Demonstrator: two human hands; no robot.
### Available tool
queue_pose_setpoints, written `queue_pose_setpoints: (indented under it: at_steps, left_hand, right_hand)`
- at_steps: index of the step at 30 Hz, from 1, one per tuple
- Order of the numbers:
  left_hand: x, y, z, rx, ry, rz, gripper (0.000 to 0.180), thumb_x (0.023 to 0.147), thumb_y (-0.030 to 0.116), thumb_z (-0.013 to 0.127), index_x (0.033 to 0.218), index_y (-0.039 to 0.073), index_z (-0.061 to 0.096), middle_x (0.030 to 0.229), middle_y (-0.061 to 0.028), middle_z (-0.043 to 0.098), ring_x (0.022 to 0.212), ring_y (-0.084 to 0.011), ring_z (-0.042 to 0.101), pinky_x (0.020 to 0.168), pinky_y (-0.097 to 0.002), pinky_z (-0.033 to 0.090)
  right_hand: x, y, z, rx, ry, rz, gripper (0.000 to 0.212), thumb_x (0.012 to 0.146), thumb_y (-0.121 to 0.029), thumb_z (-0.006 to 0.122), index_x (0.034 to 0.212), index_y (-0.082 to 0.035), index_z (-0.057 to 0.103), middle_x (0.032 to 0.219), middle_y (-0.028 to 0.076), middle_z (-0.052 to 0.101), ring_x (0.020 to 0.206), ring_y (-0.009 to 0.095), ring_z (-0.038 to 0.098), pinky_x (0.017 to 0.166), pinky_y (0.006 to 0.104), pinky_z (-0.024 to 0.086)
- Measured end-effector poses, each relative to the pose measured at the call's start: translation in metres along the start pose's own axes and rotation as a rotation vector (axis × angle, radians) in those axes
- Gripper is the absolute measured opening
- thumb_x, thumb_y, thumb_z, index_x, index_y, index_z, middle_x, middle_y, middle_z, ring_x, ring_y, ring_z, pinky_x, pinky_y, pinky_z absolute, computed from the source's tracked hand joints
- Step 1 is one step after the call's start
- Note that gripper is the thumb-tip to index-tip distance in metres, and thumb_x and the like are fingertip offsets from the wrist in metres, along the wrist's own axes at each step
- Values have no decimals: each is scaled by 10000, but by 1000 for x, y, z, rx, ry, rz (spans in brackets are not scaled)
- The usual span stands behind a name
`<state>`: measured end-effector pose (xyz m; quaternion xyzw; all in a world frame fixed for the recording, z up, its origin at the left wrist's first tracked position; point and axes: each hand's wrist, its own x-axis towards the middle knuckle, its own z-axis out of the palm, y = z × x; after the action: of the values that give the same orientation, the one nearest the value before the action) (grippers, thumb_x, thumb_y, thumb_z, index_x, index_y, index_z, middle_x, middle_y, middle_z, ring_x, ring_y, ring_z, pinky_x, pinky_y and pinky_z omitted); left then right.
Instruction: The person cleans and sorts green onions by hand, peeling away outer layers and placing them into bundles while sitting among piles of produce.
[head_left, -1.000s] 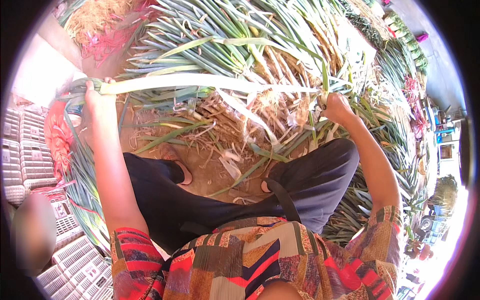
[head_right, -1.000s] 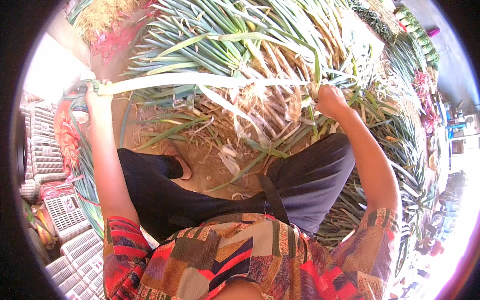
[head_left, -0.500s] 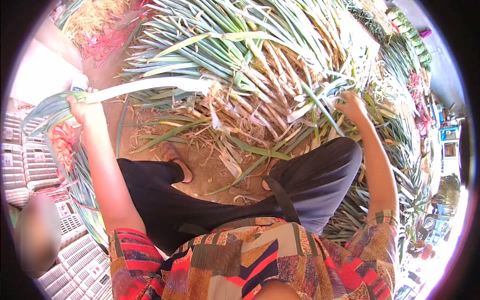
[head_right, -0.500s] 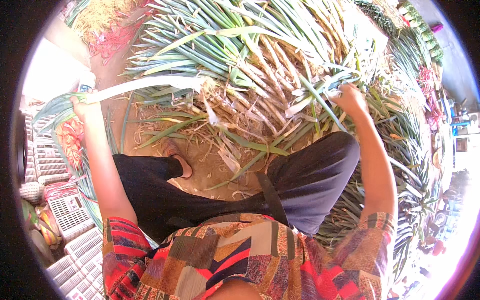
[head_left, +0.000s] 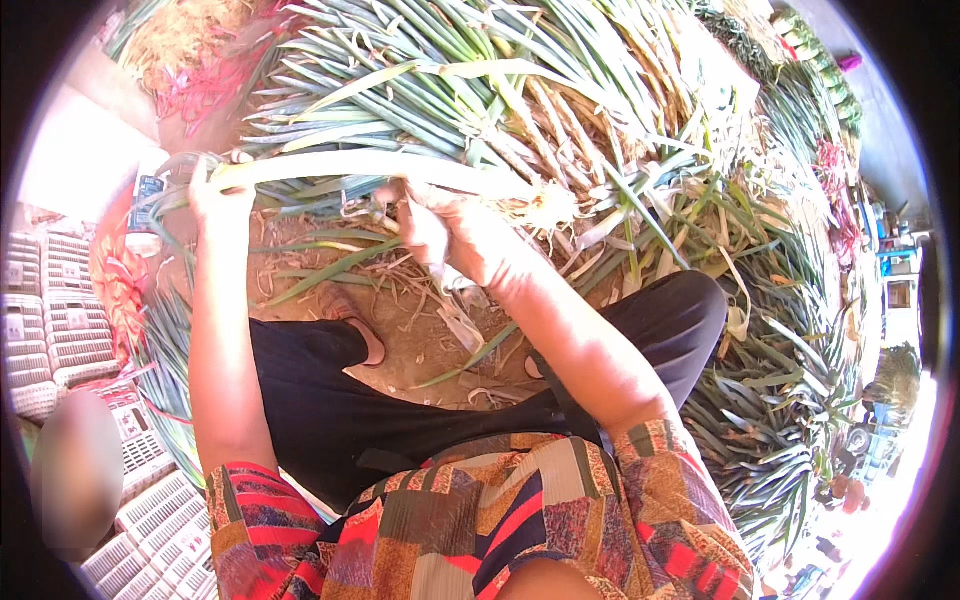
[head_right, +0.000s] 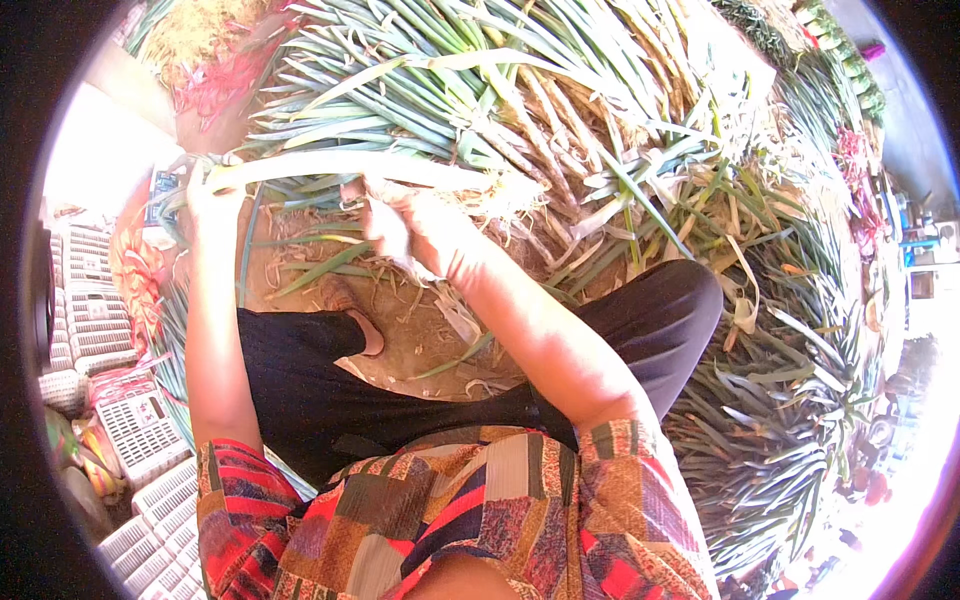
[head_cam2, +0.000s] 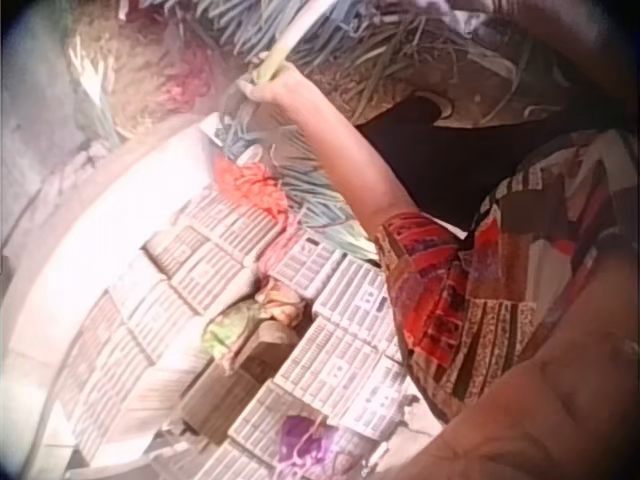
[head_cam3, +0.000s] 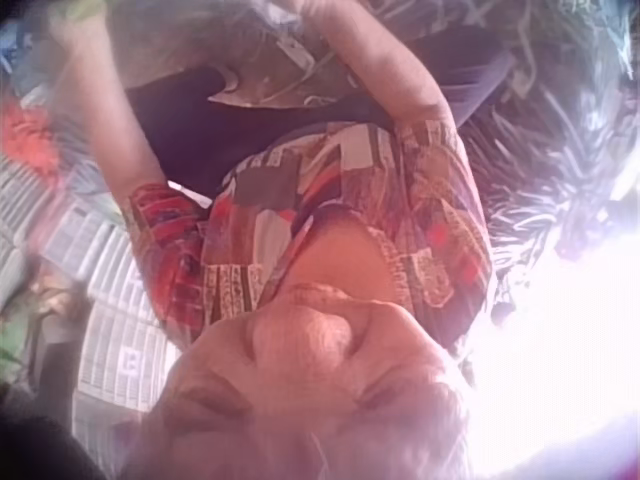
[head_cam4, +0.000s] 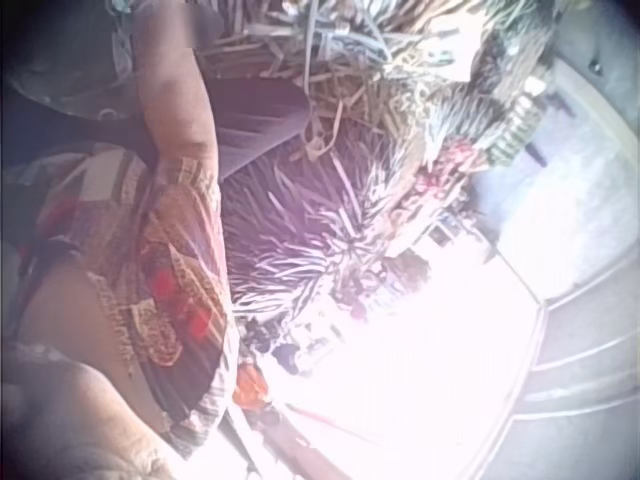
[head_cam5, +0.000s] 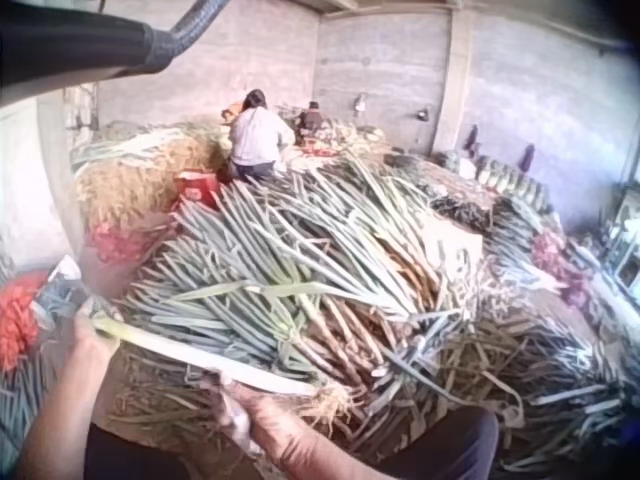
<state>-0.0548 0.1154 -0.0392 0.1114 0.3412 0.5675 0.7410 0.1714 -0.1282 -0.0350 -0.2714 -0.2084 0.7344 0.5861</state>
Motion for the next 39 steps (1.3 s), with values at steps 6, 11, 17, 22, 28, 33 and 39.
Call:
queue_pose_setpoints:
  at_steps: [6, 11, 17, 22, 28, 33, 39]
  left_hand:
    - [42, 53, -33, -107, -83, -63, 451, 912, 464, 294, 729, 55, 348, 569, -54, 346, 495, -184, 354, 488, -325, 344]
    - [48, 105, -56, 52, 94, 297, 468, 896, 495, 305, 746, 58, 376, 582, -53, 375, 447, -181, 359, 443, -330, 349]
    - [38, 69, -23, 83, 187, 405, 427, 879, 473, 354, 759, 66, 404, 593, -46, 406, 445, -186, 381, 474, -355, 389]
    - [28, 75, -28, 237, 109, 384, 416, 901, 479, 290, 834, 97, 439, 640, -37, 423, 511, -185, 408, 536, -353, 391]
    - [13, 41, -7, 2, -352, 52, 283, 912, 349, 420, 832, 90, 500, 697, -49, 452, 643, -183, 398, 583, -304, 353]
    - [-19, 41, 29, 350, -142, 277, 240, 878, 327, 505, 823, 94, 498, 668, -34, 448, 554, -153, 373, 569, -288, 331]
    - [-42, 50, 22, 493, -189, 231, 209, 855, 285, 562, 876, 86, 501, 669, -39, 478, 512, -128, 391, 525, -271, 341]
  right_hand:
    - [-118, -92, -98, -450, 904, -246, 278, 816, -197, 536, 1017, -6, 560, 582, -33, 461, 472, 61, 371, 431, 203, 299]
    - [-249, -189, -184, -22, 1187, -614, 181, 916, -129, 405, 984, -17, 528, 458, -84, 185, 346, 31, 165, 314, 184, 125]
    - [-224, -211, -203, -2037, 1153, 274, 384, 750, -349, 636, 957, -26, 612, 679, 118, 598, 602, 275, 584, 604, 359, 488]
    - [-101, -139, -103, -2153, 913, -22, 614, 721, -497, 638, 1127, -44, 553, 1210, 169, 501, 1139, 270, 466, 946, 382, 374]
    - [-1, 8, -39, -1914, 238, -216, 529, 838, -456, 505, 1189, -69, 423, 1025, 168, 559, 972, 291, 552, 813, 442, 445]
    - [-46, 80, -137, -1836, -108, 611, 388, 794, -248, 554, 1119, -46, 493, 970, 164, 598, 908, 341, 578, 767, 450, 461]
    - [12, 59, -196, -1779, 434, 496, 467, 753, -300, 610, 1117, -19, 525, 999, 223, 584, 949, 348, 562, 822, 417, 444]
